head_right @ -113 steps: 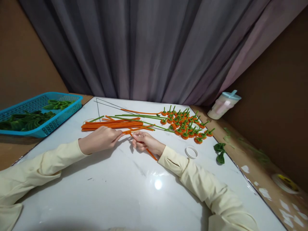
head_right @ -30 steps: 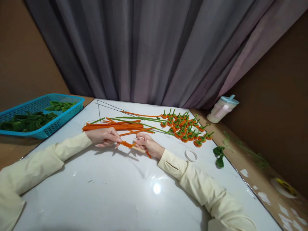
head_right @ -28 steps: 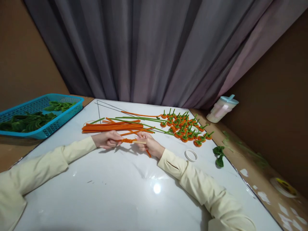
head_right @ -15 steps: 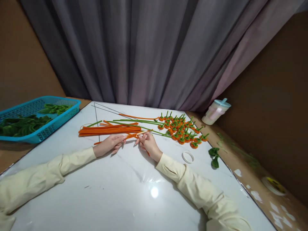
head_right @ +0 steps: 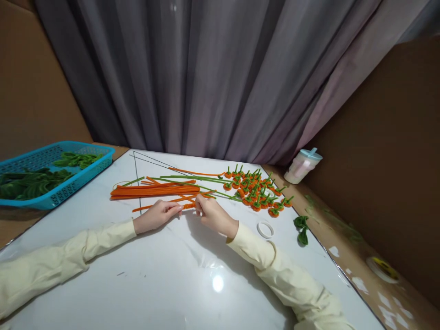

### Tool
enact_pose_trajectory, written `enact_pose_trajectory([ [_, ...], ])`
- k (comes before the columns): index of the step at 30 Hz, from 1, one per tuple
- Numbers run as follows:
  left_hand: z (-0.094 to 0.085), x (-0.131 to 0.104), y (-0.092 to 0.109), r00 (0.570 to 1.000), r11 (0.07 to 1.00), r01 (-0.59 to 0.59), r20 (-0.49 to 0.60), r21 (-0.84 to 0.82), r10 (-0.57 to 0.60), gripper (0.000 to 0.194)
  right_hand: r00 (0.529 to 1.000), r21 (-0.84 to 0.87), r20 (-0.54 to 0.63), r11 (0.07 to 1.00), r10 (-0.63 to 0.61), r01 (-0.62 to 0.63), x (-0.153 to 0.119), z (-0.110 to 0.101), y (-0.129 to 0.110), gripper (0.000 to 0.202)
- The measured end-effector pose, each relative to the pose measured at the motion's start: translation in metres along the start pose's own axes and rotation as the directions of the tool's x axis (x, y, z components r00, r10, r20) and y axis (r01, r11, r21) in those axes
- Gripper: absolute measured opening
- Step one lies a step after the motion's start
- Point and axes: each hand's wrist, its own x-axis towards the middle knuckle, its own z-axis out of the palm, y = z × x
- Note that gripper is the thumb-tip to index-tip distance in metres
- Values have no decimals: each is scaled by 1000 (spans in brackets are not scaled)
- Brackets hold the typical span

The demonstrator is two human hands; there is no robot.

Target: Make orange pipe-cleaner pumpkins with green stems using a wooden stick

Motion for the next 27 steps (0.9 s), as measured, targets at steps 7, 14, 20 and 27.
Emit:
enact_pose_trajectory([
  [7, -11, 0, 3, 953, 979, 143, 288, -144, -97, 38, 994, -121, 105, 992, -9, 22, 2, -24, -6, 30],
  [14, -26, 7, -5, 832, 798, 384, 549, -465, -81, 30, 976, 173, 217, 984, 12, -50, 4, -33, -3, 22],
  [20, -22, 8, -11, 890, 784, 329, 451, -526, -71, 35, 978, 549, 134, 810, 158, -206, 8, -6, 13, 29],
  [27, -8, 6, -11, 955, 862, 224, 280, -454, -101, 41, 934, 804, 12, 552, 356, -221, 13, 32, 23, 17],
])
